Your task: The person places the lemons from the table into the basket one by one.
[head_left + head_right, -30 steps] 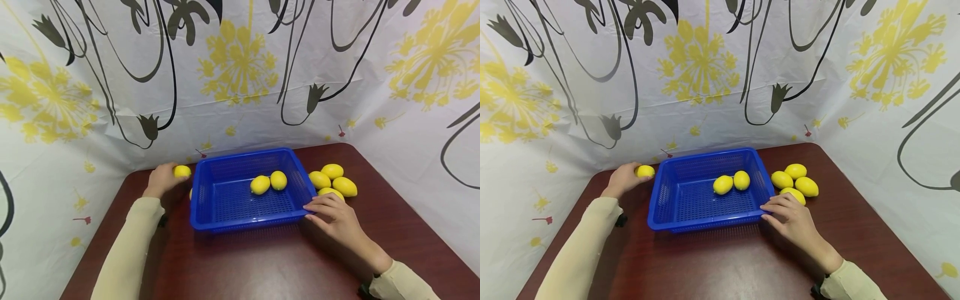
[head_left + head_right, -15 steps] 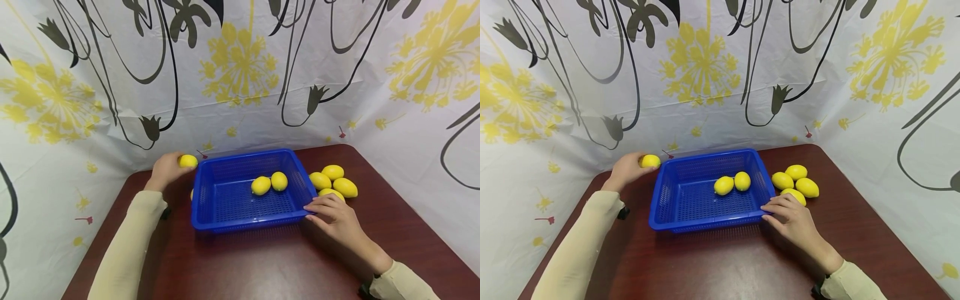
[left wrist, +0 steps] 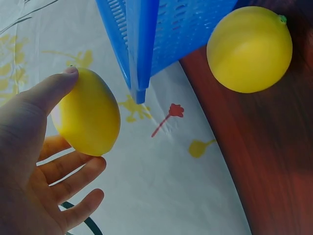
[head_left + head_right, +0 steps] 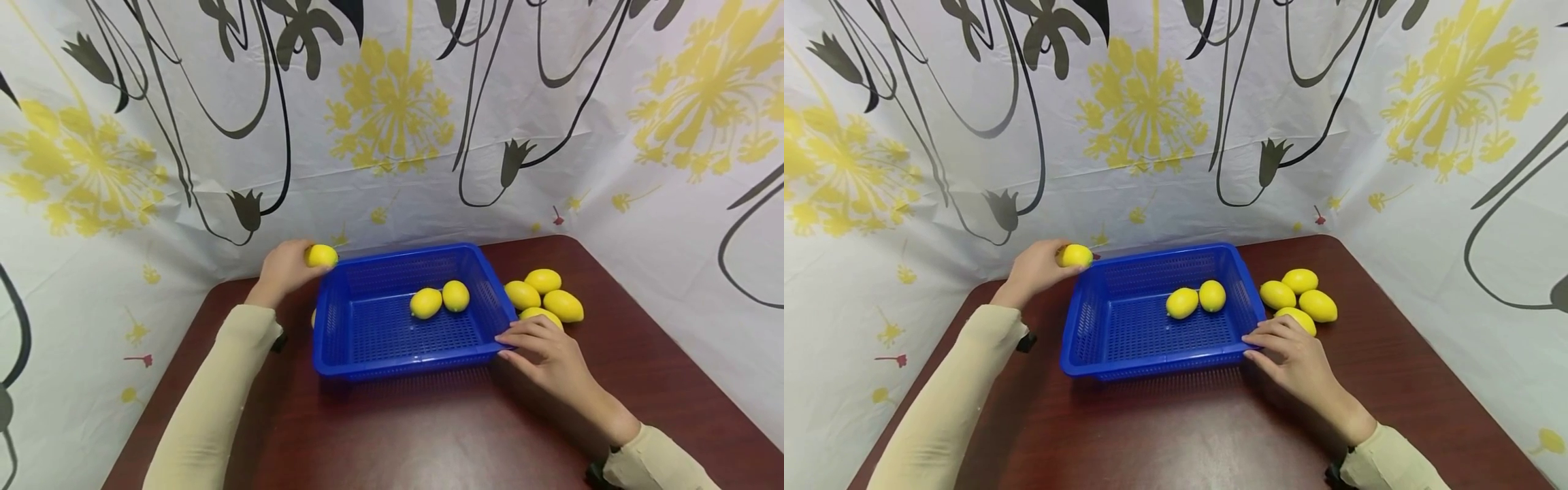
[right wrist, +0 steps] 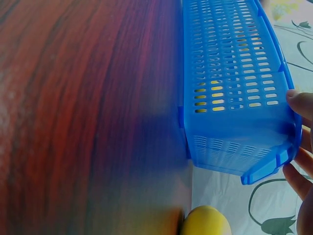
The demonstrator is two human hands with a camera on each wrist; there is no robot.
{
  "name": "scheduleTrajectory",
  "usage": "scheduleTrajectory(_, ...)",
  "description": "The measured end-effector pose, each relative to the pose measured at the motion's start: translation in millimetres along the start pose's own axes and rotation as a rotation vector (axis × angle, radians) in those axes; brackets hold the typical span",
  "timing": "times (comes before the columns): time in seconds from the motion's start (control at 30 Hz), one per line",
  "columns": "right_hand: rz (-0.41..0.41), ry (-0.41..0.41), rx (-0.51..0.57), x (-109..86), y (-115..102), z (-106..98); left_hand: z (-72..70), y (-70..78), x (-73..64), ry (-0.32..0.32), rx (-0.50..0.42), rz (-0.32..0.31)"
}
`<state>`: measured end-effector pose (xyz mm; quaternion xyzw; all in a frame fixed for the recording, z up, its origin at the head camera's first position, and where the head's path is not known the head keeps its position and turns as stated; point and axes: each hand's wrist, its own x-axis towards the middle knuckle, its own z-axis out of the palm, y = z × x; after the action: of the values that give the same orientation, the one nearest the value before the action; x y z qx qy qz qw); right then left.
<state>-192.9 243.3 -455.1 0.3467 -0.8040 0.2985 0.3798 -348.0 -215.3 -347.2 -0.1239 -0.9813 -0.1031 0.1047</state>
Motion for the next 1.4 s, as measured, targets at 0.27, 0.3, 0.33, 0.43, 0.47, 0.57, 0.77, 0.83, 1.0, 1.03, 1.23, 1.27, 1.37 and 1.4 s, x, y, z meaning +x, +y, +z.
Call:
scheduleTrajectory(0.27, 0.001, 0.0, -0.006, -0.4, 0, 0, 0.3, 9.0, 3.9, 0.014, 0.02, 0.026)
scheduleTrajectory(0.3, 0.002, -0.001, -0.008, -0.6, 1, 0, 0.1, 10.5, 4.8, 0.014, 0.02, 0.028)
scheduleTrajectory(0.33, 0.002, 0.0, -0.009, -0.8, 1, 0, -0.4, 12.2, 5.4, 0.011, 0.022, 0.034)
scheduleTrajectory(0.43, 0.003, -0.001, -0.011, -1.3, 1, 0, -1.0, 18.0, 8.2, 0.006, 0.022, 0.052)
scheduleTrajectory(0.47, 0.003, 0.0, -0.011, -1.6, 1, 0, -1.2, 20.0, 9.3, 0.003, 0.022, 0.062)
scheduleTrajectory(0.57, 0.003, -0.001, -0.01, -2.1, 2, 0, -0.9, 26.7, 12.7, 0.0, 0.025, 0.078)
scheduleTrajectory(0.77, 0.007, -0.003, -0.015, -2.9, 2, 0, -1.0, 44.9, 19.2, -0.011, 0.031, 0.091)
scheduleTrajectory(0.83, 0.005, -0.002, -0.015, -2.7, 2, 0, -0.3, 51.3, 21.9, -0.016, 0.034, 0.1)
scheduleTrajectory(1.0, 0.012, 0.003, -0.012, -2.2, 2, 0, 5.5, 67.7, 28.6, -0.013, 0.042, 0.136)
scheduleTrajectory(1.03, 0.014, 0.002, -0.012, -2.5, 2, 0, 7.0, 70.9, 29.6, -0.013, 0.042, 0.145)
scheduleTrajectory(1.23, 0.012, 0.0, -0.012, -3.8, 2, 1, 18.7, 88.5, 33.3, -0.04, 0.053, 0.175)
scheduleTrajectory(1.27, 0.01, 0.002, -0.01, -3.6, 2, 1, 20.7, 91.3, 33.6, -0.045, 0.057, 0.177)
scheduleTrajectory(1.37, 0.0, 0.012, -0.004, -3.1, 3, 1, 27.4, 98.5, 34.9, -0.056, 0.069, 0.192)
scheduleTrajectory(1.4, -0.004, 0.016, 0.001, -3.0, 4, 1, 30.0, 100.3, 35.4, -0.06, 0.072, 0.2)
